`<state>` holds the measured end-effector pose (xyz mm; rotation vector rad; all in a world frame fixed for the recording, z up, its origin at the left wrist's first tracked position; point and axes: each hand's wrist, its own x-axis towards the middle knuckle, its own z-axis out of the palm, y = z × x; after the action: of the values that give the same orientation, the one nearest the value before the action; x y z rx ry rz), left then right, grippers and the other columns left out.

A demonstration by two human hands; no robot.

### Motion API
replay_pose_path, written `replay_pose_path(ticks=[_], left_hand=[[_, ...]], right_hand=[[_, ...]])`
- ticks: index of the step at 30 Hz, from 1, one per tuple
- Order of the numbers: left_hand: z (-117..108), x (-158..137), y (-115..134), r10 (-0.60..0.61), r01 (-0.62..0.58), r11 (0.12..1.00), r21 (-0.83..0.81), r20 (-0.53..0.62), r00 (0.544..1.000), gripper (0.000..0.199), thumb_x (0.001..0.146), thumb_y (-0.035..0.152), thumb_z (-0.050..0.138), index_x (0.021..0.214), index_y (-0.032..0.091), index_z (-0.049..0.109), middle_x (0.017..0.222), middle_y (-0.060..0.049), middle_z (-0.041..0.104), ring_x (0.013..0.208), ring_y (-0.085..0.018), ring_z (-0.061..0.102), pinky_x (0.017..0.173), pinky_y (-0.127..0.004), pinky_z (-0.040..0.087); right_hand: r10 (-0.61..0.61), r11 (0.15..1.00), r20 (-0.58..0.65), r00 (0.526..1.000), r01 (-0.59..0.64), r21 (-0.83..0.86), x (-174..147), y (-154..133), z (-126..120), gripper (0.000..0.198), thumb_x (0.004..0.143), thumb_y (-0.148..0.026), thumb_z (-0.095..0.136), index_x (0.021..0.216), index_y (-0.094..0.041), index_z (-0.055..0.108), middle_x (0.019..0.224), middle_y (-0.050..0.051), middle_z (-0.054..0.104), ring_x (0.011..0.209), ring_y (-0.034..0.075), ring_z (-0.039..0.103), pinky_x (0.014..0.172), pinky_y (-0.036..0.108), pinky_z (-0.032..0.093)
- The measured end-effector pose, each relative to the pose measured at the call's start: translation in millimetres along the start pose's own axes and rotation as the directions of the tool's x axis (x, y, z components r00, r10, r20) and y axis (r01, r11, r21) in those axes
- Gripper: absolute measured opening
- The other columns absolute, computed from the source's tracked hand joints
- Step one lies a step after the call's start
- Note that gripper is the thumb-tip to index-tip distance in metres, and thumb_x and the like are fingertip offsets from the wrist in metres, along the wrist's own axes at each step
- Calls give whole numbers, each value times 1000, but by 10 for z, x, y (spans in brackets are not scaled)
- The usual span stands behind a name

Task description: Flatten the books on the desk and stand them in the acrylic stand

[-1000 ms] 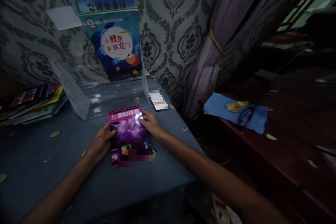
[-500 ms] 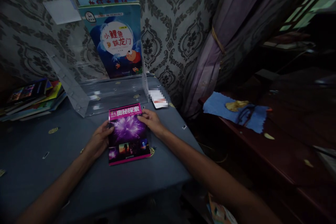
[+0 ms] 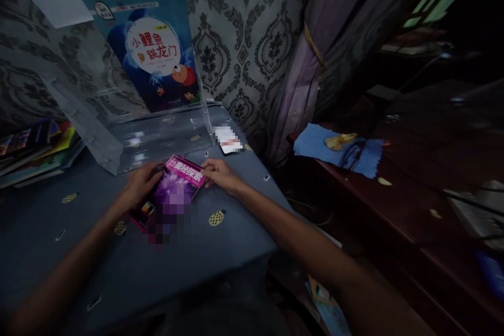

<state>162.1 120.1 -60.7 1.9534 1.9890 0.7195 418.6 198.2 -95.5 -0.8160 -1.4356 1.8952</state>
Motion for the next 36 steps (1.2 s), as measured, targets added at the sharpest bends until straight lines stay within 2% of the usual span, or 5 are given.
replay_pose_path(ticks=[13, 18, 23, 29, 36], left_hand=[[328, -253, 330, 343, -383, 889, 252, 190, 920, 40, 105, 32, 40, 141, 25, 55, 149, -10, 55, 138, -28, 49, 114, -53, 41], [324, -103, 43, 347, -375, 912, 167, 175, 921, 44, 105, 36, 36, 143, 21, 56, 155, -12, 50, 146, -27, 42, 119, -54, 35], [371, -95, 2, 393, -411, 903, 126, 148, 908, 46, 105, 38, 36, 142, 19, 57, 155, -12, 50, 146, -24, 43, 121, -49, 34], [381, -101, -31, 426, -442, 891, 98, 153, 892, 46, 106, 37, 36, 143, 19, 55, 154, -13, 50, 147, -24, 42, 122, -48, 33], [382, -115, -16, 422, -441, 890, 115, 156, 893, 46, 106, 35, 37, 143, 16, 55, 153, -17, 50, 146, -26, 43, 121, -47, 33]], right_hand=[[-72, 972, -106, 992, 46, -231, 67, -18, -117, 19, 86, -10, 60, 104, -17, 61, 61, -7, 61, 45, 8, 59, 49, 19, 52], [-276, 632, -195, 941, 25, -774, 1, -89, -87, 22, 91, -13, 55, 109, -15, 67, 82, 5, 70, 69, 19, 68, 67, 33, 56], [-524, 45, 216, 824, 280, -959, -258, -86, 58, 18, 96, -29, 62, 106, -17, 71, 112, 14, 70, 107, 31, 61, 93, 47, 51], [-295, 9, 810, 507, 849, -528, -515, 0, 359, 38, 98, -48, 59, 117, -16, 68, 117, 11, 72, 112, 25, 61, 98, 42, 52], [-66, -188, 877, 475, 858, -479, -497, -124, 557, 33, 98, -35, 64, 121, -12, 67, 110, 12, 74, 105, 27, 63, 88, 39, 56]])
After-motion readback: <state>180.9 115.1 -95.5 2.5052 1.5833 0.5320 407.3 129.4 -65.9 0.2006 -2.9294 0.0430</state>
